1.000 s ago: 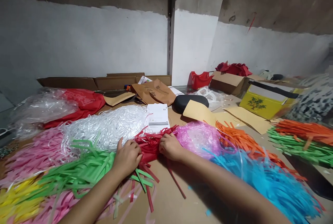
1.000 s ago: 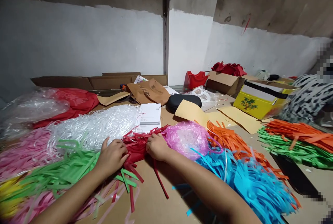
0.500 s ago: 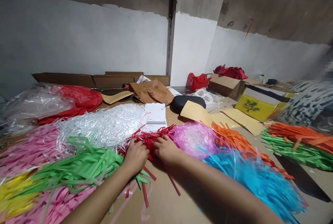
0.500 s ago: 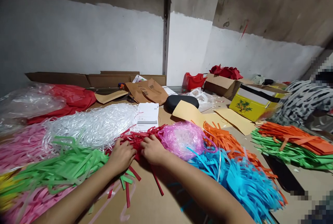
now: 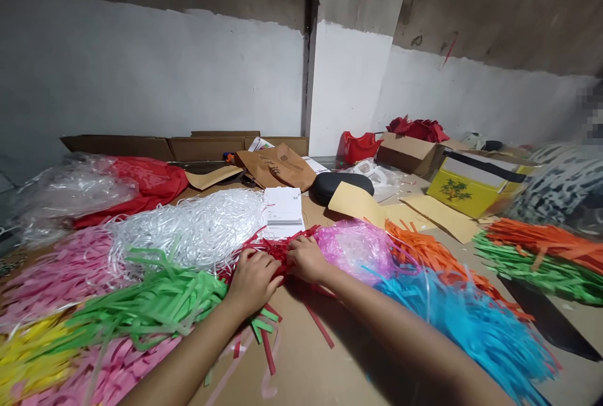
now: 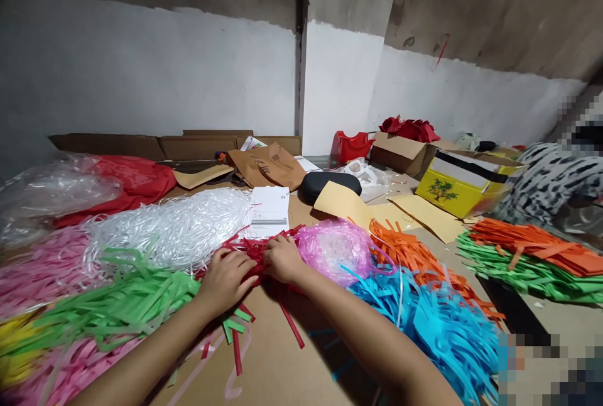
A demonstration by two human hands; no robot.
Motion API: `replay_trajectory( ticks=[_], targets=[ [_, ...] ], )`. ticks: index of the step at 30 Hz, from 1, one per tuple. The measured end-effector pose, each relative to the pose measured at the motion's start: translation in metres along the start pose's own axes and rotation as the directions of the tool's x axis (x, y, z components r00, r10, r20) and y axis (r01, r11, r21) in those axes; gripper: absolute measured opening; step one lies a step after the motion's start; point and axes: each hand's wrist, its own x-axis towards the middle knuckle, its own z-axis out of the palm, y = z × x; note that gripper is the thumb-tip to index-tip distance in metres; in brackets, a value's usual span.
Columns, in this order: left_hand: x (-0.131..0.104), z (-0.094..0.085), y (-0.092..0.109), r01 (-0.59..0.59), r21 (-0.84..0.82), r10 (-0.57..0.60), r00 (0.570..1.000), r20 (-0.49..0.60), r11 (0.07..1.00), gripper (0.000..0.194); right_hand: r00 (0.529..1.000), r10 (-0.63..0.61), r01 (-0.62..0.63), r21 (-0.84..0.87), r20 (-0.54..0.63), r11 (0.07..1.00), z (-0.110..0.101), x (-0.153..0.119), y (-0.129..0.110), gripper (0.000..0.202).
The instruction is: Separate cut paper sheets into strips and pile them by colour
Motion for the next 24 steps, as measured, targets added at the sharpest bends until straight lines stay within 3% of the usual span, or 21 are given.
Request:
replay_trajectory(
  ticks=[5,9,12,15,17,19,21,22,24],
  targets=[
    [0.018,0.009,-0.001,0.08,0.086,-0.08,0.997,0.0,0.993,0.008,0.999,-0.036,0.035,-0.059,-0.027,0.998,0.003,-0.013,-0.028,0.025],
    [0.043,-0.008,-0.018,0.114,0.158,-0.101,0.991,-0.088,0.981,0.008,0.997,-0.058,0.063,-0.115,0.047,0.991,0.028,-0.019,-0.061,0.038],
    [0.06,-0.039,-0.041,0.123,0.209,-0.082,0.978,-0.192,0.97,0.013,0.995,-0.023,0.036,-0.136,0.098,0.99,0.043,-0.015,-0.07,0.037],
    [0.069,-0.083,-0.071,0.187,0.237,-0.1,0.936,-0.336,0.953,0.018,0.994,-0.002,0.014,-0.114,0.106,0.993,0.046,-0.012,-0.069,0.041],
    [0.069,-0.114,-0.083,0.271,0.231,-0.134,0.869,-0.475,0.934,0.025,0.995,0.024,-0.015,-0.087,0.095,0.996,0.041,-0.011,-0.067,0.049],
    [0.062,-0.143,-0.082,0.332,0.232,-0.13,0.783,-0.608,0.914,0.039,0.995,0.046,-0.042,-0.046,0.089,0.998,0.032,-0.01,-0.066,0.05],
    [0.045,-0.162,-0.065,0.202,0.309,0.033,0.788,-0.614,0.929,0.039,0.994,0.07,-0.071,0.015,0.079,0.997,0.018,-0.015,-0.069,0.041],
    [0.032,-0.167,-0.052,0.066,0.366,0.165,0.81,-0.564,0.928,0.035,0.994,0.084,-0.088,0.049,0.069,0.995,0.011,-0.021,-0.072,0.036],
    [-0.002,-0.169,-0.026,-0.136,0.44,0.36,0.8,-0.48,0.888,0.035,0.992,0.118,-0.122,0.157,0.032,0.98,0.0,-0.043,-0.087,0.03]
  ],
)
